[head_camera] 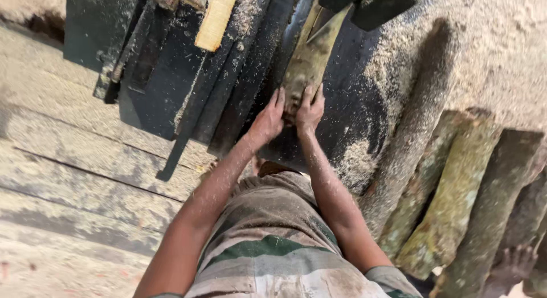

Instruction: The person manipulates logs and wooden planks through a motorized saw to cut them into smaller pieces while another person assists by holding the other end of the wood.

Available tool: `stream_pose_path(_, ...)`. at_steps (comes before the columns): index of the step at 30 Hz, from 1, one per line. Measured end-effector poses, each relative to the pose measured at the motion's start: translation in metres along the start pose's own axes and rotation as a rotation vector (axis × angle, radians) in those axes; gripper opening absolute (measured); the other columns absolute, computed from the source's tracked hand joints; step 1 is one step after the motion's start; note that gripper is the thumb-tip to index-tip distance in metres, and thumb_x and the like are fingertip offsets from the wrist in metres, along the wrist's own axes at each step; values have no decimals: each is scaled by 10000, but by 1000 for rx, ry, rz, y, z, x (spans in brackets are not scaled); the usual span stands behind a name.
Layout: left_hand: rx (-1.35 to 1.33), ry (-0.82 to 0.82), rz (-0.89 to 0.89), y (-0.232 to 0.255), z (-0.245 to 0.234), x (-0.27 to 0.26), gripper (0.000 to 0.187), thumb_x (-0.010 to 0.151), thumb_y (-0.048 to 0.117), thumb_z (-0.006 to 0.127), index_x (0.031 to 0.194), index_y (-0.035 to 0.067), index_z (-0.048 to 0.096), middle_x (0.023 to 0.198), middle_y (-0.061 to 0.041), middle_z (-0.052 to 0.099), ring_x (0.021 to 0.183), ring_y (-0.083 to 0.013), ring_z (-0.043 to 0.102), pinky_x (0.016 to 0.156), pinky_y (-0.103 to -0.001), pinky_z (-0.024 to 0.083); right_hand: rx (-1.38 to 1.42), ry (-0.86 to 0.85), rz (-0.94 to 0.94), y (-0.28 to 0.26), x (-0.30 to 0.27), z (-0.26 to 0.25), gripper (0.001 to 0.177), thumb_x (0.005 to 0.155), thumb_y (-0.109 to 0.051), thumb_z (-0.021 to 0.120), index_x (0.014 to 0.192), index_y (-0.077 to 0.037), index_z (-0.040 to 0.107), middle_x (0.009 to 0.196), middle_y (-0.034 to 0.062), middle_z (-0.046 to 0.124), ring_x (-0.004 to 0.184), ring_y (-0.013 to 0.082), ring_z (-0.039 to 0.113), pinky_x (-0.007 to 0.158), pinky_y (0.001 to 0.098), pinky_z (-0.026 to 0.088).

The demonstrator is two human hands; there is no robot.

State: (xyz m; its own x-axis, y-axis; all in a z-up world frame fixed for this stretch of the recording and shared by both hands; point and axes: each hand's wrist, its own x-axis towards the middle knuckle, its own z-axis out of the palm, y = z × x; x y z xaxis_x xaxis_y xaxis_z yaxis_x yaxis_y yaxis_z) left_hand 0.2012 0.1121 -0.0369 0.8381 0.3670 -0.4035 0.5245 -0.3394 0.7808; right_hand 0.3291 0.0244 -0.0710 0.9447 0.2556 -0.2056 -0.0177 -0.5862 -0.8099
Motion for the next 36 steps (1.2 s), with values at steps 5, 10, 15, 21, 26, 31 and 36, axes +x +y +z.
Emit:
stream_pose_path(5, 24, 136, 58, -1, 2, 81, 978, 864, -2, 686, 1598, -32, 41, 1679, -269, 156, 1369, -472, 487, 1085, -430, 491, -38, 9, 71, 1, 86, 20, 783, 978, -621, 453, 1566, -107, 414, 1405, 214, 582, 1235, 354, 647, 1009, 473, 559)
stream_pose_path(10, 244, 412, 83, -10, 10, 112, 941, 919, 58, 691, 1650, -41, 107, 1692, -263, 184, 1494, -433, 390, 1215, -424, 424, -84, 44, -51, 15, 178, 38, 776, 1029, -632, 444, 1567, -74, 425, 1513, 208, 544, 1330, 343, 594, 1099, 452, 501)
stream_pose_path(15, 212, 250, 2, -24, 15, 46, 921, 880, 415, 766, 1565, 29, 286, 1694, -218, 147, 1508, -416, 267, 1201, -481, 380, 149, 74, 34, 20, 270, 44, 701, 964, -502, 596, 1442, -1, 487, 1410, 214, 599, 1210, 321, 657, 1018, 405, 554)
stream_pose_path(21, 265, 378, 88, -50, 47, -95, 868, 947, 349, 710, 1611, -30, 298, 1754, -148, 141, 1579, -367, 279, 1165, -444, 486, 367, 59, 11, -4, 306, 18, 522, 938, -297, 723, 1300, 59, 599, 1291, 238, 669, 1094, 353, 663, 936, 426, 539)
stream_pose_path(26, 298, 243, -351, -96, 94, -219, 602, 1040, 524, 486, 1498, 136, 531, 1480, -194, 563, 1339, -355, 538, 1118, -572, 417, -383, 65, -478, 68, 144, -63, 620, 1104, -365, 540, 1519, 85, 443, 1586, 280, 433, 1479, 413, 379, 1237, 539, 276)
stream_pose_path(31, 264, 73, -746, -141, 90, -271, 627, 971, 484, 630, 1426, 59, 557, 1399, -205, 597, 1287, -346, 592, 1071, -441, 515, -452, -147, -506, 85, 75, -111, 674, 1020, -365, 590, 1518, 58, 422, 1586, 278, 418, 1439, 428, 374, 1180, 545, 276)
stream_pose_path(36, 277, 48, -535, -136, 65, -274, 697, 931, 444, 705, 1430, 2, 501, 1395, -216, 570, 1256, -377, 576, 1040, -465, 498, 26, 1, -30, 29, 109, -141, 665, 1030, -466, 602, 1510, -27, 467, 1456, 210, 590, 1332, 315, 618, 1135, 428, 512)
